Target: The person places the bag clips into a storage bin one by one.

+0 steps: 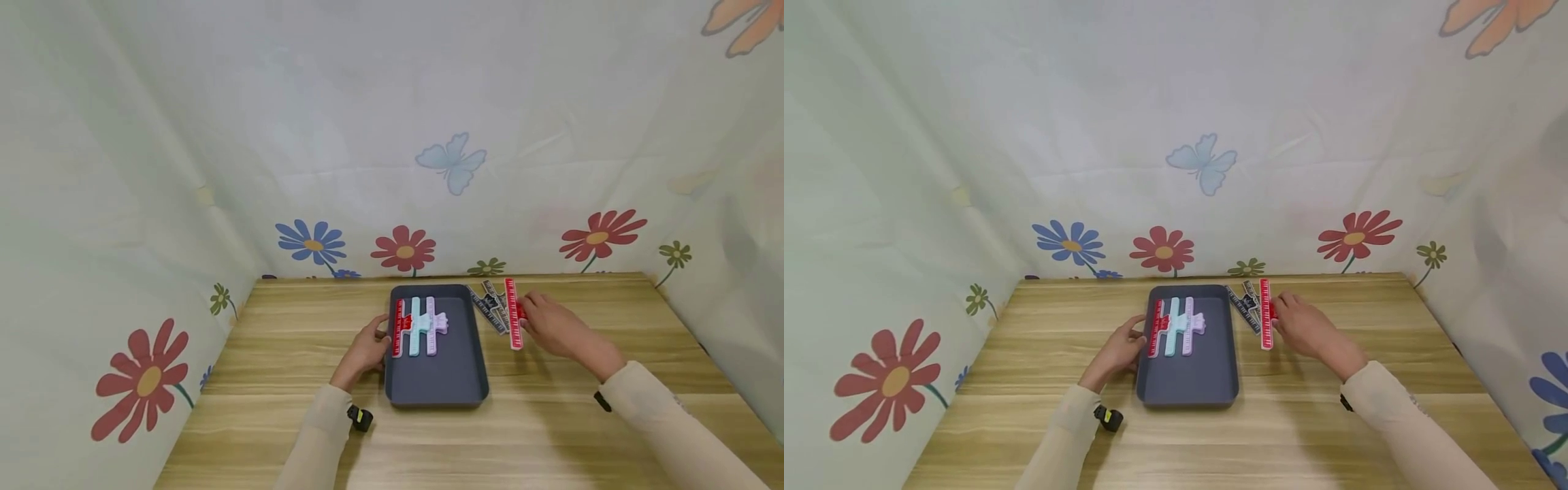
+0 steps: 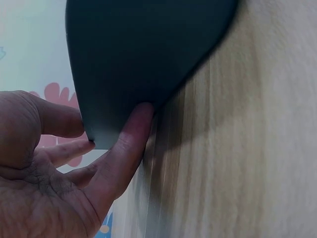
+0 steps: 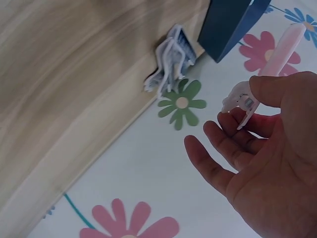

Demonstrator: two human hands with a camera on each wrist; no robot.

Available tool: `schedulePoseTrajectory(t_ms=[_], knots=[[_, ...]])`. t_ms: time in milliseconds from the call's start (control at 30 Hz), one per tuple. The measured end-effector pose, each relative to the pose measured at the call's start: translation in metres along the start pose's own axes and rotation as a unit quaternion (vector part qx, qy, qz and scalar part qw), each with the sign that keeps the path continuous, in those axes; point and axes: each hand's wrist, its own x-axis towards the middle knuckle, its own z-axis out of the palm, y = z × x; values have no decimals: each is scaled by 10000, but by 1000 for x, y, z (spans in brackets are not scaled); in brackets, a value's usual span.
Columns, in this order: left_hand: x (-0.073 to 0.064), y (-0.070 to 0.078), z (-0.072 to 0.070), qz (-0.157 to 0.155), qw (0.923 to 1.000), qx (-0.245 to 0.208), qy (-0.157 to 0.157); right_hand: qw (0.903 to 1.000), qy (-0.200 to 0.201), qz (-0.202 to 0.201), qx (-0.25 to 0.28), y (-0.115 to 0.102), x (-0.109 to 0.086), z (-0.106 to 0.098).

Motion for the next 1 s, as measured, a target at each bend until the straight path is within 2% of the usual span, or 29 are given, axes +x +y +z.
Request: schedulePoseTrajectory(t_ms=[267,500,833,1000], knots=[[-1,0,-1,17,10000,40,29,9986,364,-370,-120,-16,9,-11],[0,2,-1,-7,10000,58,52,9983,320,-472,-109,-28,19,-17],[0,1,0,-86,9999,58,19,9975,362,-594,-104,-45,29,-15],[0,1,1,-54,10000,53,60,9987,91,-503,-68,-56,36,-8]])
